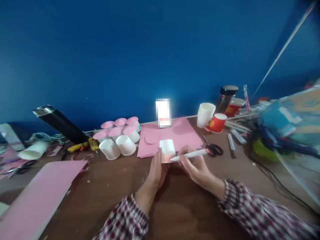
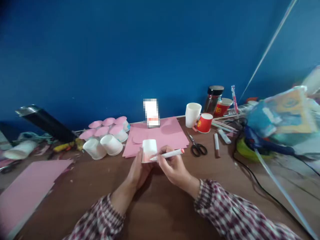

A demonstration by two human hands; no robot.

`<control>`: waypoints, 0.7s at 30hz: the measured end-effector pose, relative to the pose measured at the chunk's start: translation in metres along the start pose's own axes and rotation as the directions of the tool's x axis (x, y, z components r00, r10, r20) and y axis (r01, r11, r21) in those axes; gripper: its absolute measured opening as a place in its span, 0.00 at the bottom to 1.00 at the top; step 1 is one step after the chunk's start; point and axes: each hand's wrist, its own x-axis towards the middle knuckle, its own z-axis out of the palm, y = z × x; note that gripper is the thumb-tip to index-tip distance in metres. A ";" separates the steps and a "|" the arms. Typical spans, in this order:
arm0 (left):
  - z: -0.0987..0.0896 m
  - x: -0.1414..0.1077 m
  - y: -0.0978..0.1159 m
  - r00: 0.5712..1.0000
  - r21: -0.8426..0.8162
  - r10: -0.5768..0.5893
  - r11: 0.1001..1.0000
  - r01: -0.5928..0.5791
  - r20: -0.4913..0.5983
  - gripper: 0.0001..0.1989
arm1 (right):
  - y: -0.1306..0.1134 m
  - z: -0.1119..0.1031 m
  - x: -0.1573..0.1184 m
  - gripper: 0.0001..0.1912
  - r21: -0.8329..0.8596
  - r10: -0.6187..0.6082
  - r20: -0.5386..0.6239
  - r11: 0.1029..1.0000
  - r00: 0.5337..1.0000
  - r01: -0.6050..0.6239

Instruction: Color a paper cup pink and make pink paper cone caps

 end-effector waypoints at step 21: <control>0.001 -0.001 0.002 1.000 0.011 0.003 1.000 -0.002 -0.019 0.22 | 0.004 -0.002 0.003 0.13 0.068 0.012 -0.117 0.998 0.993 -0.004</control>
